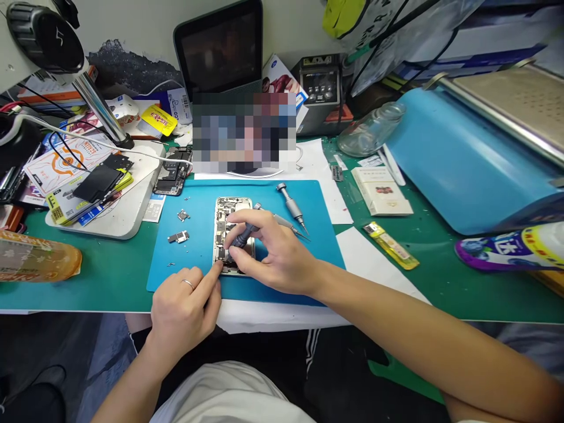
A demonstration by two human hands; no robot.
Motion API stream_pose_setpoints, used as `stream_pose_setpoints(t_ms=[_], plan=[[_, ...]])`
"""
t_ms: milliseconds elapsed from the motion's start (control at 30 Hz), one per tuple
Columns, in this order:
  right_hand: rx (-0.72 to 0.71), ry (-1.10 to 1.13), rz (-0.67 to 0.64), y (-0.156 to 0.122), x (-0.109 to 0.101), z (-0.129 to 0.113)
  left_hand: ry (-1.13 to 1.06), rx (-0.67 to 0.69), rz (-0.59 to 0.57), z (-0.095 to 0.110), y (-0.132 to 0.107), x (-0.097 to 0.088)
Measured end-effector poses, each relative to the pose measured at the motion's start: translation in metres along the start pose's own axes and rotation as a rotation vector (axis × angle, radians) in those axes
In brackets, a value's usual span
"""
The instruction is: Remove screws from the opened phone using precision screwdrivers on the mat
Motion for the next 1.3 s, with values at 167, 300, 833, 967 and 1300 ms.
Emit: stream_pose_setpoints(t_ms=[167, 300, 833, 967, 1300], plan=[[-0.028, -0.001, 0.025, -0.0001, -0.0004, 0.0002, 0.002, -0.010, 0.007, 0.0006, -0.0005, 0.0005], [-0.020, -0.024, -0.003, -0.0007, -0.0001, -0.0010, 0.007, -0.012, 0.011, 0.0006, -0.0003, 0.0006], [-0.035, -0.067, 0.012, 0.0014, 0.0000, -0.0004, 0.011, -0.009, 0.015, 0.0009, -0.0007, 0.0011], [-0.029, -0.065, 0.023, 0.0009, -0.0009, 0.0009, 0.009, -0.005, 0.022, 0.0002, -0.0008, 0.0015], [-0.018, -0.079, 0.036, -0.0004, -0.0037, 0.0005, 0.023, -0.003, 0.015, 0.0011, -0.0009, -0.0005]])
Point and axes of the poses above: each hand's wrist, its own y-axis towards the middle knuckle, its own x-axis out of the palm, z = x × y, the point moved 2 cm from there along y, towards the middle knuckle, and after that the axes turned 11 degrees about y, right-handed, at the moved point
